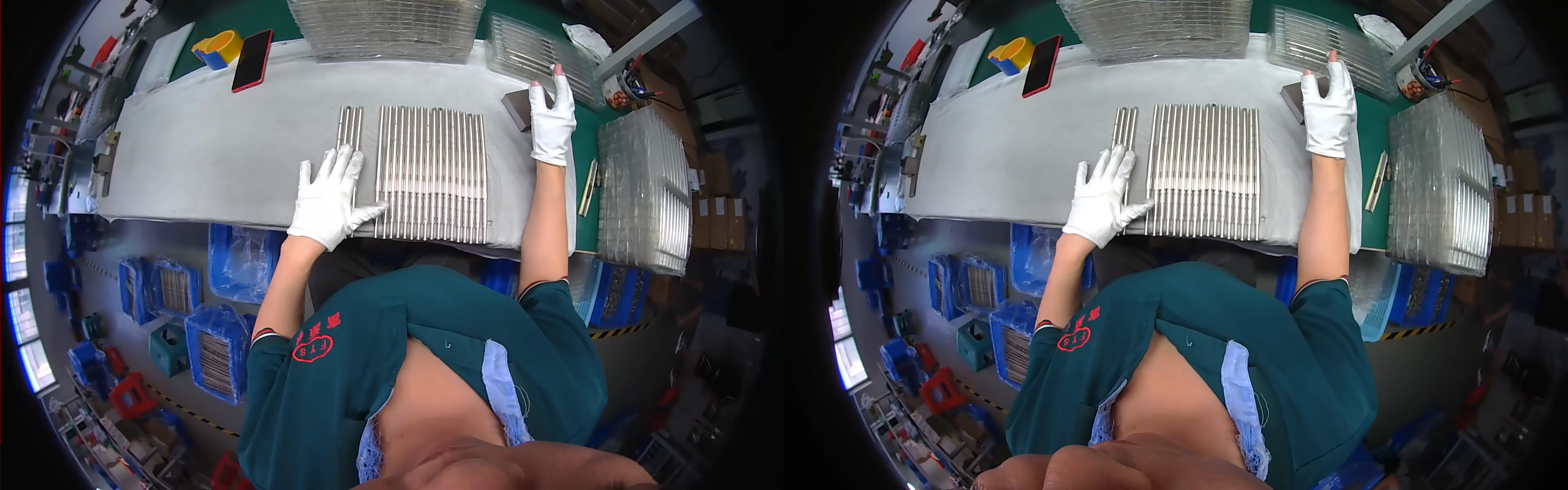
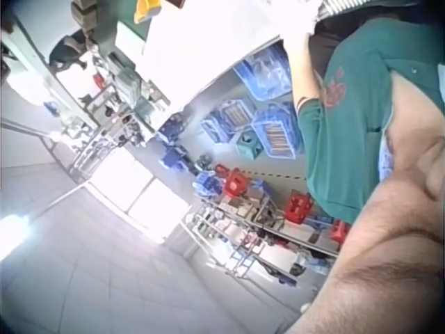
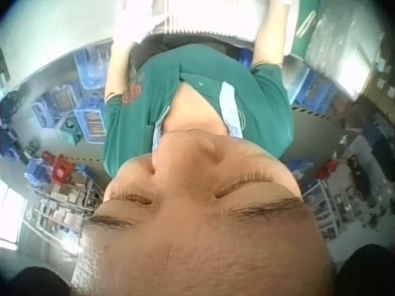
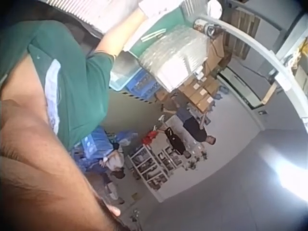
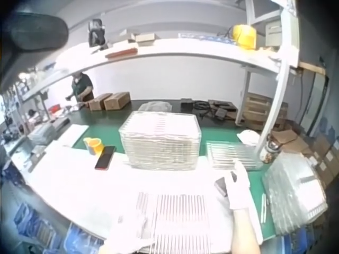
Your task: Polishing a set of thin metal rods using a sanding block on a workbench.
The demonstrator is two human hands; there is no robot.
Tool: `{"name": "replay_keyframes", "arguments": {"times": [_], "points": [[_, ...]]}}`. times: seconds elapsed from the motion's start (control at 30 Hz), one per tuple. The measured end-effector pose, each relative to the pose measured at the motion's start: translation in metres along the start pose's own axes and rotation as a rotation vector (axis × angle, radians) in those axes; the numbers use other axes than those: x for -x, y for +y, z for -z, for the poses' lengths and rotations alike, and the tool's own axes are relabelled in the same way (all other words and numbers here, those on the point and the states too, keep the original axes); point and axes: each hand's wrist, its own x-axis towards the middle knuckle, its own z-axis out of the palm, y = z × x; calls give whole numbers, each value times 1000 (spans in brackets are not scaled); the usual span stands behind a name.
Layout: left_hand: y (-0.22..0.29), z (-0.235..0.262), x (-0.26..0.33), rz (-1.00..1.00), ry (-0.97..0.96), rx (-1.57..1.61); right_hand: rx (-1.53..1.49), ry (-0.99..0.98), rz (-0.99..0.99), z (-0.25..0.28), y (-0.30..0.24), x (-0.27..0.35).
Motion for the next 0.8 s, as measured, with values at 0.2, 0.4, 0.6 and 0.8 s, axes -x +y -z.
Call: {"name": "replay_keyframes", "arguments": {"times": [0.2,0.4,0.6,0.8], "points": [[25,-12,-8,-134,94,73,-3,13,44,-4,2,1],[25,-10,-9,-156,81,43,16,22,29,0,1,-1],[6,0,-2,-40,27,-77,41,51,26,1,3,-1],[36,5,-15,-196,58,-10,46,64,65,-4,-1,-2]]}}
